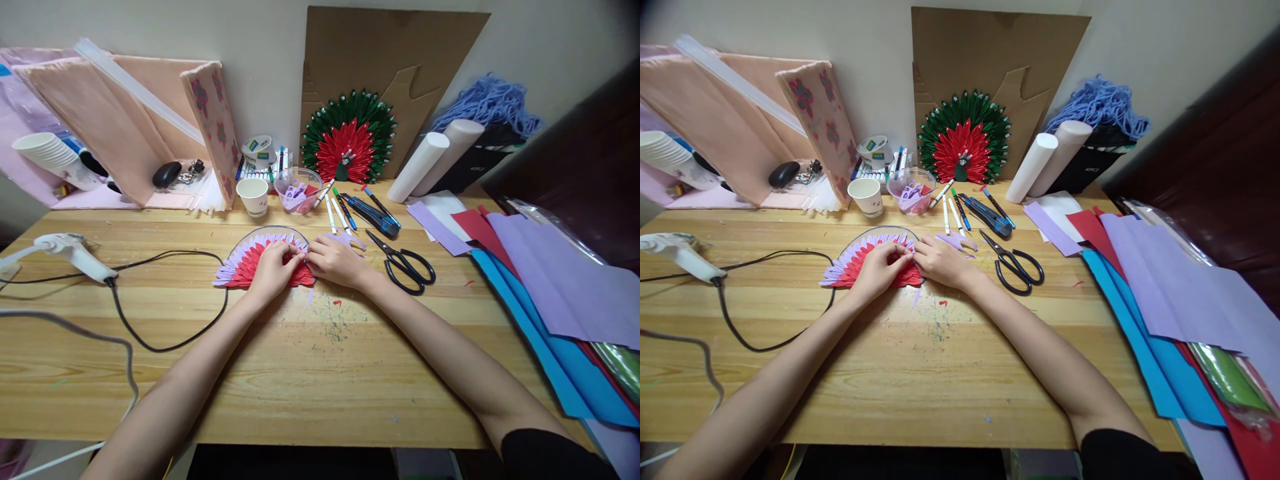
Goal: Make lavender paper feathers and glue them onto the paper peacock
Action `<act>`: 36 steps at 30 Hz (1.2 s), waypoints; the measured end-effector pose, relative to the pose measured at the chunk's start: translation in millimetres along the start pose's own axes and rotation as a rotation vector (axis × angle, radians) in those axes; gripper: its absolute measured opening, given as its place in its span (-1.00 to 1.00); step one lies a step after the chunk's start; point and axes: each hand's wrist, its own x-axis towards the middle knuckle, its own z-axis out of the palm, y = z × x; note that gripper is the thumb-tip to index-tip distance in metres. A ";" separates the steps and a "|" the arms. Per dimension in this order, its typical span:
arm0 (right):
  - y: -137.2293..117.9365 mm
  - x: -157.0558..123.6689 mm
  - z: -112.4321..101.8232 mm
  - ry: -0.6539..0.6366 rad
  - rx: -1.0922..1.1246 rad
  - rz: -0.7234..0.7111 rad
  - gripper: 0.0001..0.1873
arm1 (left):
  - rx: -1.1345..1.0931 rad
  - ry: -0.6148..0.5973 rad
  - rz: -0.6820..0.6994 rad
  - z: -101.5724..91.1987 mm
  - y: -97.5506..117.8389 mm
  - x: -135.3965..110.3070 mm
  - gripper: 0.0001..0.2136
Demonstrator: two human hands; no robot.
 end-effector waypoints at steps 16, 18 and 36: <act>8.7 0.1 -14.6 -0.028 0.178 0.111 -0.87 | 0.014 -0.013 -0.011 -0.1 1.1 -0.4 -0.87; 10.8 -0.6 -15.7 -0.049 0.232 0.159 -0.89 | 0.019 -0.011 -0.006 0.0 0.8 -0.4 -0.87; 9.2 -3.0 -9.2 -0.130 0.367 0.262 -0.89 | 0.015 -0.009 0.004 0.7 -0.2 -0.1 -0.87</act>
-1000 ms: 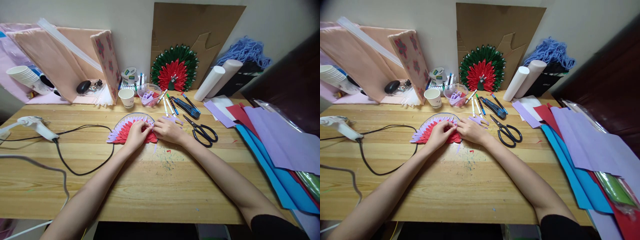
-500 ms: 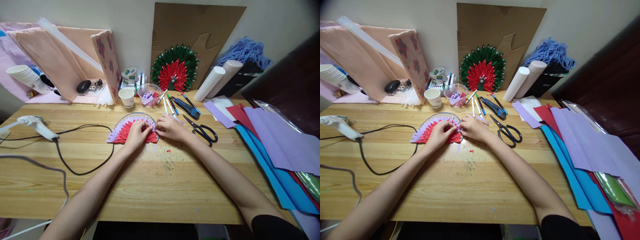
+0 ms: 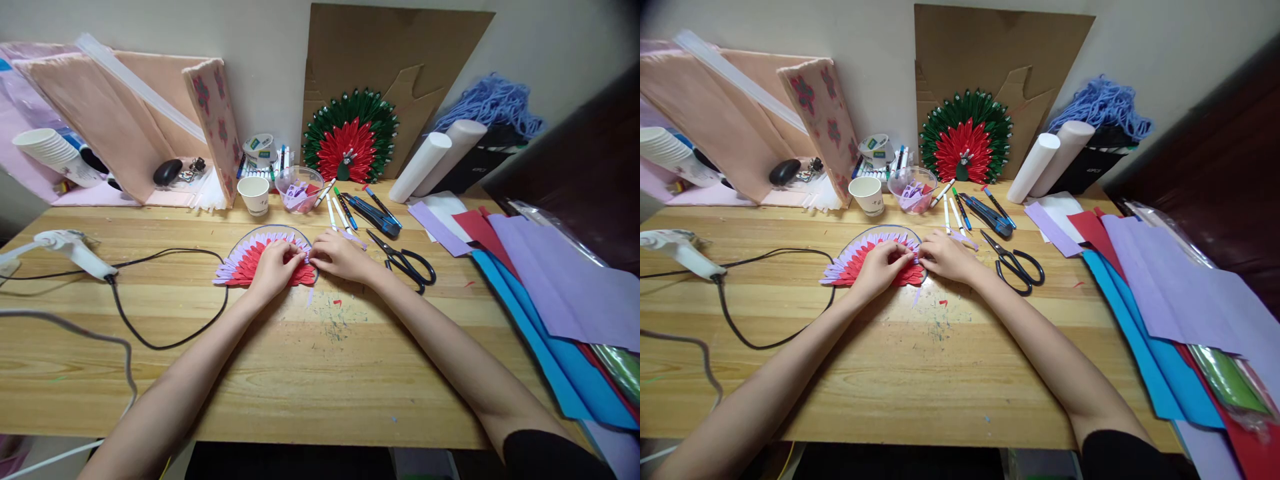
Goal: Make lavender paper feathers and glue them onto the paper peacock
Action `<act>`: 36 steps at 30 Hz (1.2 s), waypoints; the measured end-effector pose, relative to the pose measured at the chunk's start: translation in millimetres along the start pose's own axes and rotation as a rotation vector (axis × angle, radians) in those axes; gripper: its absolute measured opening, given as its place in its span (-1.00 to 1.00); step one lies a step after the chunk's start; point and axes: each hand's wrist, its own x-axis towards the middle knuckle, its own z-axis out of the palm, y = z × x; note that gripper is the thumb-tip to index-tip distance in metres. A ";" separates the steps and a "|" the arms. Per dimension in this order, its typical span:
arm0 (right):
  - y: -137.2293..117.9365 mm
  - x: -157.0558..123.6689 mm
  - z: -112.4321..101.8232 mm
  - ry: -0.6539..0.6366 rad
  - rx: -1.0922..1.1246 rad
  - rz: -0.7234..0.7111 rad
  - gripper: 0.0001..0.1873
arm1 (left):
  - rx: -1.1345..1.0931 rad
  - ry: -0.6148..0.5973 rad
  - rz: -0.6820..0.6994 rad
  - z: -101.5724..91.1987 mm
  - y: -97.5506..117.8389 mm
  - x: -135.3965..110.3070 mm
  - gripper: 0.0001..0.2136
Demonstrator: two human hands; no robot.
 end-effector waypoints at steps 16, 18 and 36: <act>-6.1 2.5 1.5 -0.006 0.056 0.096 -0.92 | 0.000 0.000 -0.005 -0.7 0.2 0.4 -0.87; -6.5 2.3 2.7 -0.006 0.064 0.117 -0.93 | 0.001 0.003 -0.005 -0.3 -0.4 0.4 -0.87; 2.5 1.0 -11.5 -0.054 0.035 0.078 -0.91 | 0.003 0.000 -0.007 0.3 0.3 -0.4 -0.88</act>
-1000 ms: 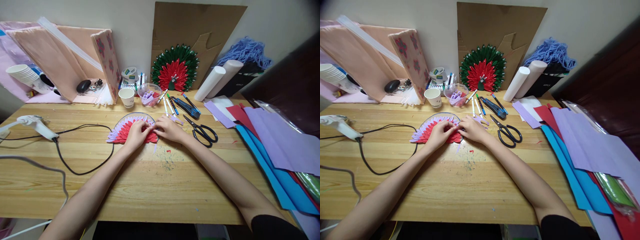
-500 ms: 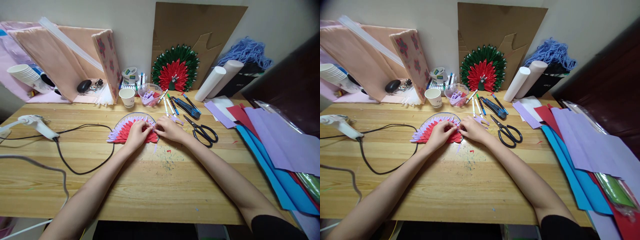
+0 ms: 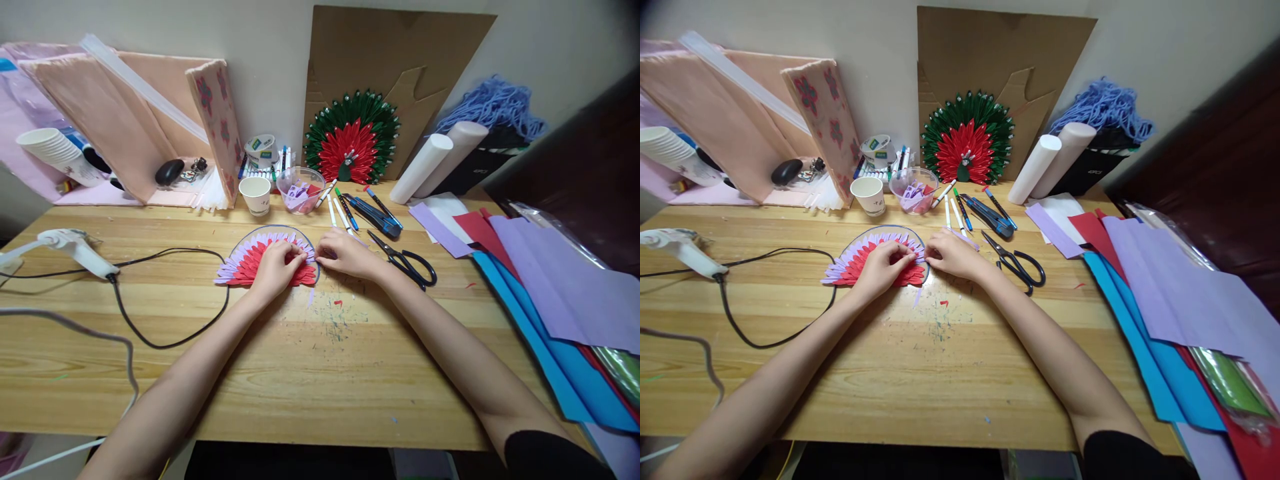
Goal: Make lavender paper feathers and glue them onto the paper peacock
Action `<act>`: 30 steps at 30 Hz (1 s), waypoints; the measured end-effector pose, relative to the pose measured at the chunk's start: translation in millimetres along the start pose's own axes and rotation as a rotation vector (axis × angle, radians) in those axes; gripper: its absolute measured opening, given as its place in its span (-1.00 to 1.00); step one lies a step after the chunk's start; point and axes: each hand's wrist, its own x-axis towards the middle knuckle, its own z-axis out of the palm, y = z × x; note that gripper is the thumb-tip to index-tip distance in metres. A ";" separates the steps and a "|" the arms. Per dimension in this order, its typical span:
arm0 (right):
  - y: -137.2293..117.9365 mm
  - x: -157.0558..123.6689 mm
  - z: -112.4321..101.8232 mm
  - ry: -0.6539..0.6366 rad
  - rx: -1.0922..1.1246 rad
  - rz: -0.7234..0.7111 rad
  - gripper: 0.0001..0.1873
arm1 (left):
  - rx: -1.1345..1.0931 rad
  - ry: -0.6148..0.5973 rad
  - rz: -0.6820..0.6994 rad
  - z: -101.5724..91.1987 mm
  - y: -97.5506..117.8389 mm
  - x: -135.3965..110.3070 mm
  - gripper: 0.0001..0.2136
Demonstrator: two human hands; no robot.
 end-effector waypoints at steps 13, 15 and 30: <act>-1.6 -1.7 -15.2 0.001 0.076 0.037 -0.85 | 0.052 -0.023 0.076 -3.3 6.2 -3.4 -0.88; -0.2 -1.6 -21.3 0.077 0.173 0.134 -0.85 | 0.066 -0.010 0.087 -3.8 8.5 -4.3 -0.87; -2.9 -7.4 -25.8 -0.140 1.069 0.790 -0.86 | 0.302 0.308 -0.363 -108.4 -56.4 -12.8 -0.64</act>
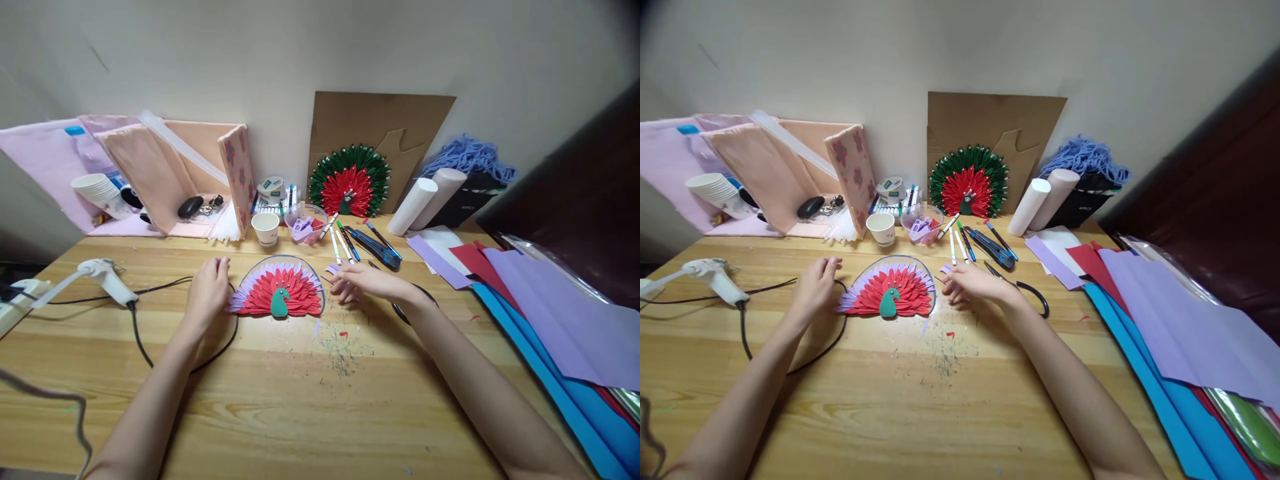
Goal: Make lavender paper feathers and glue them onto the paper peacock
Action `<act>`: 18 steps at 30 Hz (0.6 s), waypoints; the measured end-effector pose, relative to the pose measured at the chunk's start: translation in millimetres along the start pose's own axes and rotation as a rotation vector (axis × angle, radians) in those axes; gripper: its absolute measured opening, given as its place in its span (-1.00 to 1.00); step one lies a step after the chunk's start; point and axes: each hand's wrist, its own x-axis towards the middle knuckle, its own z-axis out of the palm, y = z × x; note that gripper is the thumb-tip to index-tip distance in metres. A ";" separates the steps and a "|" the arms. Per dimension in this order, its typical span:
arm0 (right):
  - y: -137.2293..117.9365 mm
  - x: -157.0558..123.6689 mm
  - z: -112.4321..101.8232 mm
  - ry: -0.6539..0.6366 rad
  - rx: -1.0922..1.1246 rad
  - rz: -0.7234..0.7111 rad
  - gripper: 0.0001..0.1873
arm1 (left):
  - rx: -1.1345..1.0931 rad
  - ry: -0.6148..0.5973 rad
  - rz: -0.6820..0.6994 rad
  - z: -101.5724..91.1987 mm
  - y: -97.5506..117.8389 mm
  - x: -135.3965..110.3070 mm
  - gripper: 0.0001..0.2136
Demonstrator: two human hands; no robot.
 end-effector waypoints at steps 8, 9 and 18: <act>8.9 14.2 16.5 0.059 0.108 -0.061 -0.89 | -0.322 -0.183 -0.182 4.9 -40.8 -4.0 -0.51; 8.0 13.9 15.3 0.051 0.111 -0.076 -0.88 | -0.332 -0.194 -0.180 5.3 -40.9 -4.6 -0.51; 10.9 1.5 -14.5 0.666 -0.936 -0.331 -0.82 | -0.566 -0.124 0.068 -19.7 55.5 -38.2 -0.70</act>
